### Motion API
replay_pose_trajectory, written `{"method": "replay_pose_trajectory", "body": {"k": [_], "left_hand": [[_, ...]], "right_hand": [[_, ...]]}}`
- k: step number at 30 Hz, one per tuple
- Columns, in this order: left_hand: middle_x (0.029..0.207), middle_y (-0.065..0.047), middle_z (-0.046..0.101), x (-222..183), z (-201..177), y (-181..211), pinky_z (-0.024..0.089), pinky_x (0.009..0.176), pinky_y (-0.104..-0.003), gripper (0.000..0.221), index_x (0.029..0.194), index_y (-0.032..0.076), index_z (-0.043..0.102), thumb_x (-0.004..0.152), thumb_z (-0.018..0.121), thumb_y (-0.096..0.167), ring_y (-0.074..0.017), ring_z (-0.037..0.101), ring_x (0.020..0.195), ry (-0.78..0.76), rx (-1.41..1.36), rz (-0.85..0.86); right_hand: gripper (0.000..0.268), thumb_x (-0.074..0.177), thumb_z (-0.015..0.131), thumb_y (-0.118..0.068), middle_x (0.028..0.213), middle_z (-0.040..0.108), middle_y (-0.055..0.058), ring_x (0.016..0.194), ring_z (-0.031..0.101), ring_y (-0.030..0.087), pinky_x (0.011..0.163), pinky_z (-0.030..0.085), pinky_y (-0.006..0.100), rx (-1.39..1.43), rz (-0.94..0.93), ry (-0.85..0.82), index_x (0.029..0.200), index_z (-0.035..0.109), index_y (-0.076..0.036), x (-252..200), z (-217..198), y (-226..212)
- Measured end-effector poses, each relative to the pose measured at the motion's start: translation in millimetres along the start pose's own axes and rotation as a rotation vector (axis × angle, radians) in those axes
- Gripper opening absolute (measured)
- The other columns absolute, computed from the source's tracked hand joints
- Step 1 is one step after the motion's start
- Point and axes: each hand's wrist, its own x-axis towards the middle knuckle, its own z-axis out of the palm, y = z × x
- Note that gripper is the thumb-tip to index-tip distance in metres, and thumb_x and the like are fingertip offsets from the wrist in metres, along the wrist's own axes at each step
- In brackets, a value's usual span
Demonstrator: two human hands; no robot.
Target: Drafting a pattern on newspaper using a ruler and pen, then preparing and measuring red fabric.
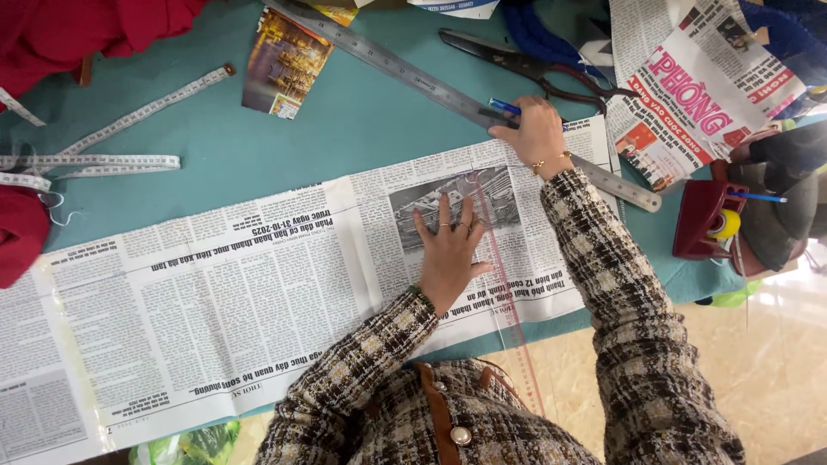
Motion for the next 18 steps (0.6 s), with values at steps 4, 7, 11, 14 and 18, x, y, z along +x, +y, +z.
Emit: {"method": "replay_pose_trajectory", "body": {"k": [4,7,11,14,18], "left_hand": [[0.163,-0.017,0.031,-3,-11,1,0.025,0.107,-0.083,0.081,0.138,0.012,0.046,0.086,0.064,0.071,-0.0497,0.019,0.152,-0.03,-0.038,-0.003],[0.164,-0.016,0.032,-7,-7,2,0.023,0.109,-0.083,0.073,0.132,0.013,0.05,0.088,0.06,0.07,-0.0478,0.017,0.153,-0.076,-0.108,0.024],[0.164,-0.016,0.034,-10,3,6,0.021,0.114,-0.078,0.072,0.13,0.014,0.052,0.086,0.062,0.069,-0.0401,0.022,0.155,-0.054,-0.094,0.025],[0.163,-0.017,0.036,-11,12,8,0.02,0.116,-0.075,0.071,0.128,0.013,0.054,0.084,0.064,0.067,-0.0382,0.025,0.154,-0.008,-0.127,0.037],[0.156,-0.023,0.044,-11,13,6,0.025,0.114,-0.073,0.074,0.124,0.01,0.058,0.074,0.078,0.061,-0.0405,0.036,0.149,0.207,-0.159,0.056]], "right_hand": [[0.044,0.069,0.094,-0.044,0.093,0.06,0.008,0.097,0.065,0.034,0.09,0.053,0.043,0.011,0.01,-0.002,0.09,0.069,-0.015,9,1,8],[0.043,0.07,0.094,-0.044,0.095,0.061,0.012,0.101,0.063,0.037,0.093,0.051,0.046,0.025,0.042,-0.08,0.09,0.071,-0.013,12,-1,5],[0.045,0.074,0.091,-0.046,0.091,0.068,0.011,0.098,0.067,0.037,0.091,0.052,0.049,-0.029,0.064,-0.126,0.093,0.069,-0.012,9,-6,-7],[0.053,0.075,0.091,-0.047,0.09,0.073,0.012,0.096,0.07,0.037,0.088,0.055,0.051,-0.035,0.078,-0.117,0.104,0.068,-0.01,10,-9,-9],[0.08,0.07,0.079,-0.08,0.096,0.074,0.013,0.095,0.07,0.037,0.084,0.055,0.049,-0.012,-0.057,0.029,0.112,0.069,-0.013,10,-2,-2]]}}
